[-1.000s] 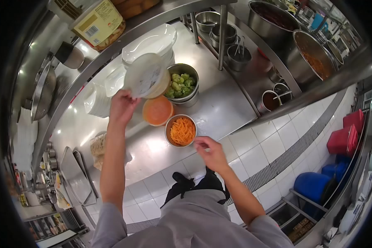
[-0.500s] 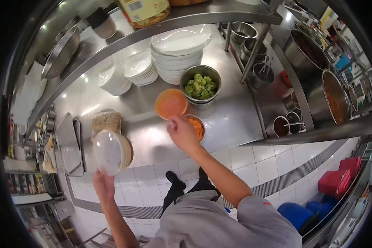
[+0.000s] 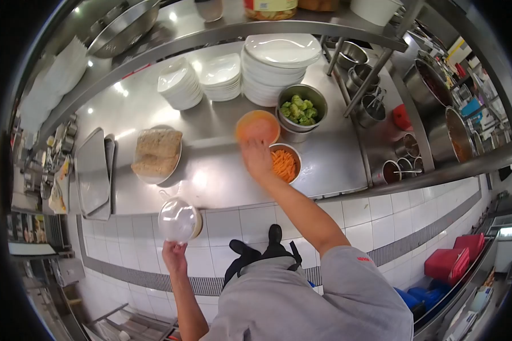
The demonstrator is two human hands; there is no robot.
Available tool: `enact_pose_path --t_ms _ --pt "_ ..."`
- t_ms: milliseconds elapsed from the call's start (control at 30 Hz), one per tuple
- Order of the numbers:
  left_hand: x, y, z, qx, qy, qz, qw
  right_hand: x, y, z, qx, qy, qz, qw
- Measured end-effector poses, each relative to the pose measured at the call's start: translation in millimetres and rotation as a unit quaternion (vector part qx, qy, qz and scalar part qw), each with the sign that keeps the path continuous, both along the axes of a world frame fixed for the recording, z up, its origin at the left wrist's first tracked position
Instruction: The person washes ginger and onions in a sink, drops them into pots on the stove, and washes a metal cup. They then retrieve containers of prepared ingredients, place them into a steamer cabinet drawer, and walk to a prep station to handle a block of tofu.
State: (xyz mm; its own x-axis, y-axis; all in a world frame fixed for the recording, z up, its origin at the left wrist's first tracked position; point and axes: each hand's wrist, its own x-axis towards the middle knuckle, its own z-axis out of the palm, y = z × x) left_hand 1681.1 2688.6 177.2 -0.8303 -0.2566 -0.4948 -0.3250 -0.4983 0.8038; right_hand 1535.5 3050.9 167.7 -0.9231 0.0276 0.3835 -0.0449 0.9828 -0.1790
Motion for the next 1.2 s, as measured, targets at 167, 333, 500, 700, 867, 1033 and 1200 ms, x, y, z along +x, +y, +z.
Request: enact_pose_path --t_ms 167,333,500,700,867,1033,1200 --pt "-29.5 15.9 -33.6 0.038 0.015 -0.018 0.999 14.8 -9.7 -3.2 -0.020 0.017 0.049 0.998" --pt "-46.2 20.7 -57.7 0.069 0.010 -0.024 0.997 53.8 -22.2 -3.7 -0.082 0.025 0.107 0.991" --pt "-58.4 28.1 -33.3 0.014 -0.040 -0.035 0.998 86.5 -30.0 -4.8 -0.128 0.042 0.107 0.985" --pt "-35.3 21.5 -48.2 0.004 -0.049 -0.020 0.999 114.3 -71.9 -0.6 -0.442 -0.019 -0.018 0.897" --pt "-14.4 31.2 -73.2 0.168 0.017 -0.012 0.986 74.4 -75.1 -26.7 -0.862 -0.150 -0.238 0.421" --pt "-4.3 47.3 -56.4 0.147 0.038 0.038 0.988 62.3 -78.3 -28.5 -0.881 0.019 -0.205 0.427" --pt "3.6 48.1 -46.3 0.124 0.036 -0.001 0.992 78.0 -72.6 -44.9 -0.884 0.056 -0.156 0.436"
